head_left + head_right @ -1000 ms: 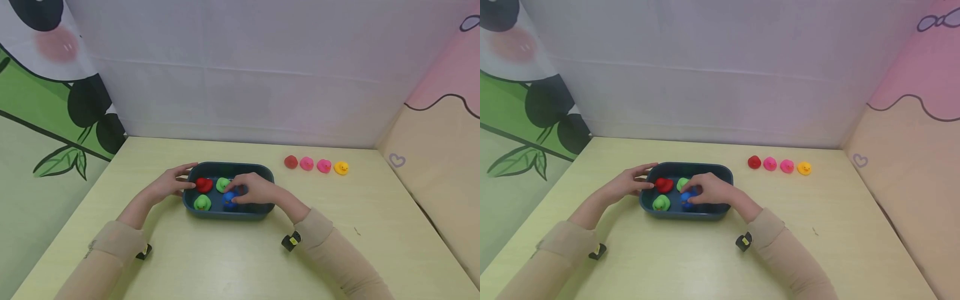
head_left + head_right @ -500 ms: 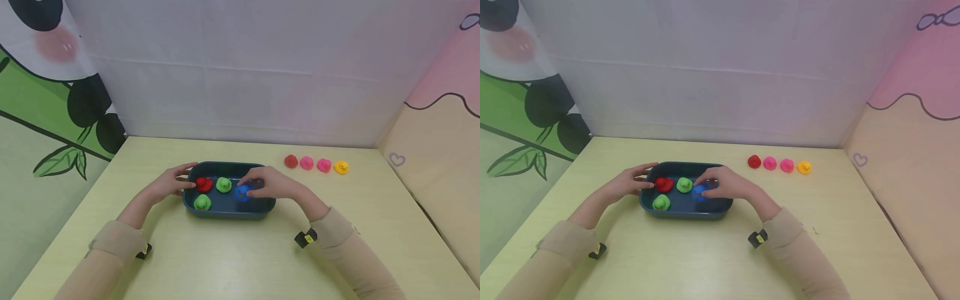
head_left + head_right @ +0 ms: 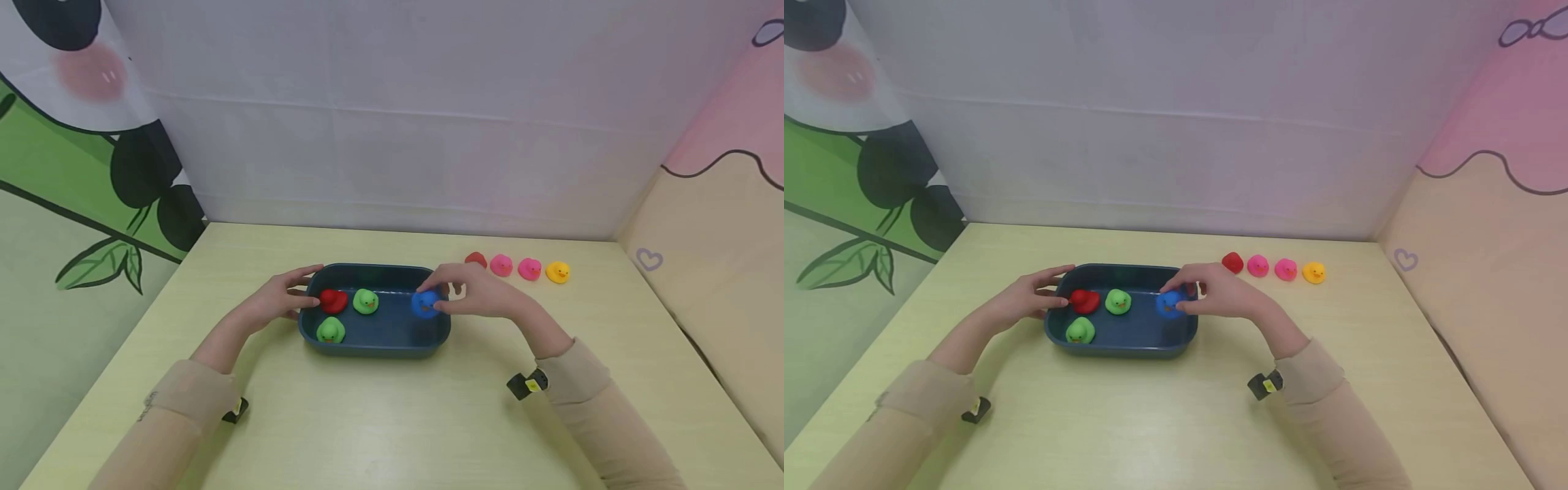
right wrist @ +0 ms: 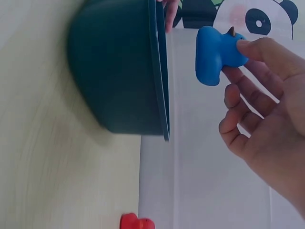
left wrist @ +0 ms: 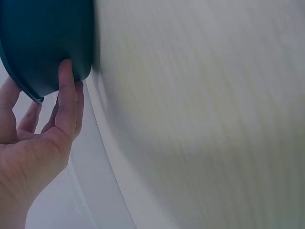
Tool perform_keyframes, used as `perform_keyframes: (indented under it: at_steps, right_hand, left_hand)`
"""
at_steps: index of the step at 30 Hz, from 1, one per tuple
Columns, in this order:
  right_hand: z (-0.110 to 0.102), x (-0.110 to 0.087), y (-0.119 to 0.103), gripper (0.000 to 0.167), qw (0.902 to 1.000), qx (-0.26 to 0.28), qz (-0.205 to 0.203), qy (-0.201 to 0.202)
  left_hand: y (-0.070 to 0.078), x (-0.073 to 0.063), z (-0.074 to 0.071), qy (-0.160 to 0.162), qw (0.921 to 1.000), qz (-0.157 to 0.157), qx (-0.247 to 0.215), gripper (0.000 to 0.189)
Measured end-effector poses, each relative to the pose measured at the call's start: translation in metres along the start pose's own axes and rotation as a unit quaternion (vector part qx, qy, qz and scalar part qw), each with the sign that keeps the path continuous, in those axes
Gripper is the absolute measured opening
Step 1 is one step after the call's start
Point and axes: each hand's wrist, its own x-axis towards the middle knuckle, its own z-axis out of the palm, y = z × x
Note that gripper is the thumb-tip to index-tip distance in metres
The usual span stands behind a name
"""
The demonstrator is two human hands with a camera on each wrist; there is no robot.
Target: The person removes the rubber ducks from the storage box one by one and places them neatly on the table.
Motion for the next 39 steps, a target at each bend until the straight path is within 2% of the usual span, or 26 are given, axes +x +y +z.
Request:
perform_keyframes:
  at_steps: [5, 13, 17, 24, 39]
  right_hand:
    - [-0.011, -0.012, 0.010, 0.033, 0.9999, 0.008, 0.005, 0.008]
    - [-0.029, -0.027, 0.029, 0.030, 0.9992, 0.016, -0.028, 0.025]
    - [-0.035, -0.033, 0.038, 0.029, 0.9993, 0.021, -0.006, 0.030]
    - [-0.040, -0.041, 0.057, 0.029, 0.9988, -0.011, 0.036, 0.033]
    - [-0.025, -0.046, 0.104, 0.030, 0.9941, -0.007, 0.098, 0.046]
  left_hand:
    - [0.001, 0.000, 0.000, -0.001, 1.0000, 0.000, 0.003, 0.072]
    - [0.000, 0.000, -0.001, -0.002, 1.0000, -0.001, -0.003, 0.073]
    - [-0.001, 0.001, -0.001, -0.001, 1.0000, 0.001, 0.000, 0.073]
    - [-0.003, 0.003, 0.000, 0.002, 1.0000, -0.004, 0.001, 0.072]
    - [-0.005, 0.005, 0.001, 0.001, 1.0000, -0.001, -0.003, 0.071]
